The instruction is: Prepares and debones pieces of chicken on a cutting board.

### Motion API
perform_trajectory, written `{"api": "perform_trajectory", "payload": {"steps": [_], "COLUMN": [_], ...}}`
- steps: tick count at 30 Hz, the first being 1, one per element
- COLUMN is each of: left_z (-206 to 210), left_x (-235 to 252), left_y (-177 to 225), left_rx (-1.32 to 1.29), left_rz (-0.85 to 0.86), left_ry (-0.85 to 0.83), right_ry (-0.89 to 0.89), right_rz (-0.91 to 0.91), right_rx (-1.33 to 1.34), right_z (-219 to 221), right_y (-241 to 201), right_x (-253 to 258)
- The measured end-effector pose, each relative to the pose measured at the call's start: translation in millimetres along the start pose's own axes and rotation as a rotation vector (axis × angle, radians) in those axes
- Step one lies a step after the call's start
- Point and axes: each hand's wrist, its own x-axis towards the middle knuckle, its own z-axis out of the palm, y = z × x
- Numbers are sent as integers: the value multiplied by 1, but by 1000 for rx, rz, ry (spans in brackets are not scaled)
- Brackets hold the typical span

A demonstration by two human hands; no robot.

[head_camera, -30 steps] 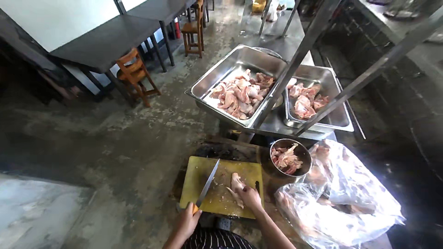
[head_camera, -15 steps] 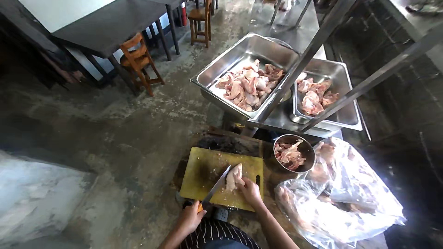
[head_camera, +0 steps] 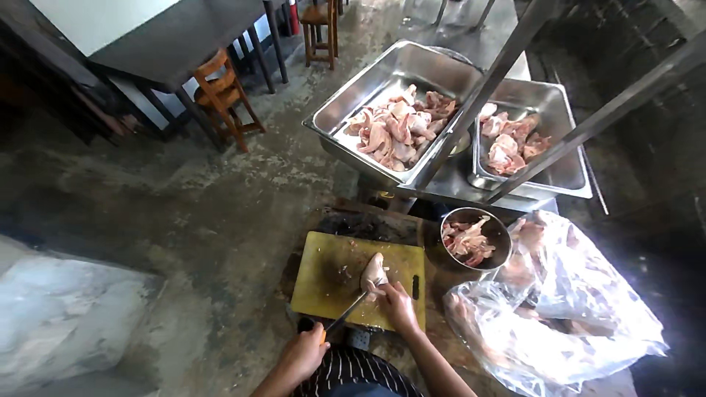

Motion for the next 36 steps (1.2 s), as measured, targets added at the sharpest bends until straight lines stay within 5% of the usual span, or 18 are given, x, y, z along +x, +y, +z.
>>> {"api": "perform_trajectory", "payload": {"steps": [5, 18, 36], "left_z": [-1, -5, 1], "left_x": [-8, -31, 62], "left_y": [3, 24, 97], "left_rx": [98, 233, 150], "left_rz": [-32, -149, -148], "left_ry": [-6, 14, 52], "right_ry": [222, 290, 235], "right_rz": [-66, -115, -89], "right_rx": [73, 138, 156], "right_z": [33, 43, 33], "right_y": [11, 14, 8], "right_x": [-21, -24, -10]}}
